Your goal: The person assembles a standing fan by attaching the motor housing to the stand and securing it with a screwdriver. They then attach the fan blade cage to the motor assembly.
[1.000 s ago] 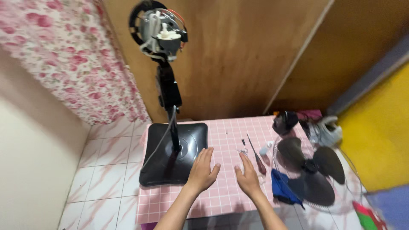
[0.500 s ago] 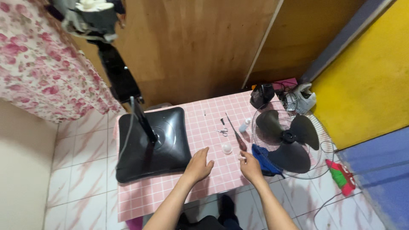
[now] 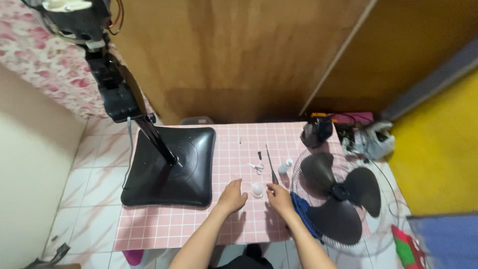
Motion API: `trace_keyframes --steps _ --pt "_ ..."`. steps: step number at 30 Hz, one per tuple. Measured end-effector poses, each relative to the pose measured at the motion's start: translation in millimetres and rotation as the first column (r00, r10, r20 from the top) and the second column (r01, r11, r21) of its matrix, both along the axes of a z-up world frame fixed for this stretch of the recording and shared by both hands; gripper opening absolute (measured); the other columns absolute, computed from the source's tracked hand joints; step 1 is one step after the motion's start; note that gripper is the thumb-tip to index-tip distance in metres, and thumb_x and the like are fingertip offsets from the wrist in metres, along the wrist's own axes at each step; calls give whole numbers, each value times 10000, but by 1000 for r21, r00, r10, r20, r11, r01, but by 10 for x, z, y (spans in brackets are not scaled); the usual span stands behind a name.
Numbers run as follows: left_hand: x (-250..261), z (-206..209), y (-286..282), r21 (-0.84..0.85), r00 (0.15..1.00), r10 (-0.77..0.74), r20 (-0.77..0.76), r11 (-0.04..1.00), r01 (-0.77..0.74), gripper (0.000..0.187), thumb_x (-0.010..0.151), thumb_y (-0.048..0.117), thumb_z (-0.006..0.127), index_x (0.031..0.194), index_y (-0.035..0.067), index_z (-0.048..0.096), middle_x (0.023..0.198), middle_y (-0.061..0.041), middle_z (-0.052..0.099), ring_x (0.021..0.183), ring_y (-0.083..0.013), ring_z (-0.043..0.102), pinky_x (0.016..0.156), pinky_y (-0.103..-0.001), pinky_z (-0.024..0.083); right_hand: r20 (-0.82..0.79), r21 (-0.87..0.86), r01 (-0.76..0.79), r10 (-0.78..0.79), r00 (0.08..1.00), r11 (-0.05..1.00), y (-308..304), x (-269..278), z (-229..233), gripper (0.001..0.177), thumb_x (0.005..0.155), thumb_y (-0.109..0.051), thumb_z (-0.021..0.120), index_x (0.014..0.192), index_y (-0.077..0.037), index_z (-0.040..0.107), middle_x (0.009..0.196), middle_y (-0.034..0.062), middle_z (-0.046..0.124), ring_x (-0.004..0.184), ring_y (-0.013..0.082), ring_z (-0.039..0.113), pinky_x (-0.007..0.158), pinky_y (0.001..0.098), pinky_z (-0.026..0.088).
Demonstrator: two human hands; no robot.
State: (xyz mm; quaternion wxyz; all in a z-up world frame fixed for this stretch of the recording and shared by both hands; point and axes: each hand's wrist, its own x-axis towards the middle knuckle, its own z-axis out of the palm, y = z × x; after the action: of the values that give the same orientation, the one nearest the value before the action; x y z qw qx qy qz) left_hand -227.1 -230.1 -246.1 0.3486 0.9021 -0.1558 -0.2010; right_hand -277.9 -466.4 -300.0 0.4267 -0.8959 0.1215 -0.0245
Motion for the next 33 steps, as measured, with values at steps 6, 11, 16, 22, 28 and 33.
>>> trace_keyframes --steps 6,11,16,22,28,33 --pt "446 5 25 29 981 192 -11 981 -191 708 913 248 616 1510 -14 341 1553 -227 389 1430 -387 387 1173 -458 329 31 -128 -79 84 996 989 259 1102 -183 246 894 -233 690 1069 -84 777 1023 141 765 909 312 733 829 411 572" --pt "835 -95 23 41 968 249 -26 968 -248 718 910 236 612 1523 -16 337 1550 -232 401 1424 -392 405 1178 -447 349 -166 -69 55 -66 984 996 510 1807 -224 243 894 -310 691 1029 -132 787 995 110 780 936 303 738 839 414 565" --pt "1009 -250 -12 18 959 277 -65 961 -276 721 910 228 625 1522 -14 332 1553 -226 396 1426 -389 396 1174 -444 342 -263 -102 111 -134 955 989 734 2181 -3 268 914 -357 669 1025 -140 782 998 114 779 951 331 735 854 441 563" --pt "978 -352 15 -13 956 281 -85 959 -283 711 914 225 635 1518 -10 342 1545 -225 407 1433 -378 395 1183 -431 335 -338 -239 80 -160 927 968 823 2423 -49 369 906 -426 675 995 -75 744 1032 178 750 1000 397 701 878 504 538" --pt "930 -113 168 -100 959 283 -3 954 -282 648 931 208 620 1491 -17 384 1508 -225 451 1412 -377 423 1175 -431 341 -287 -329 -23 -77 955 944 747 2701 -516 274 874 -295 654 952 -50 749 1028 223 741 965 419 711 858 524 558" --pt "839 467 379 -200 951 306 43 935 -292 601 935 179 598 1474 -17 417 1489 -219 476 1388 -374 450 1157 -433 360 -146 -34 20 -24 989 999 989 2405 5 230 857 -229 718 923 -9 702 850 193 761 790 311 726 779 415 584"
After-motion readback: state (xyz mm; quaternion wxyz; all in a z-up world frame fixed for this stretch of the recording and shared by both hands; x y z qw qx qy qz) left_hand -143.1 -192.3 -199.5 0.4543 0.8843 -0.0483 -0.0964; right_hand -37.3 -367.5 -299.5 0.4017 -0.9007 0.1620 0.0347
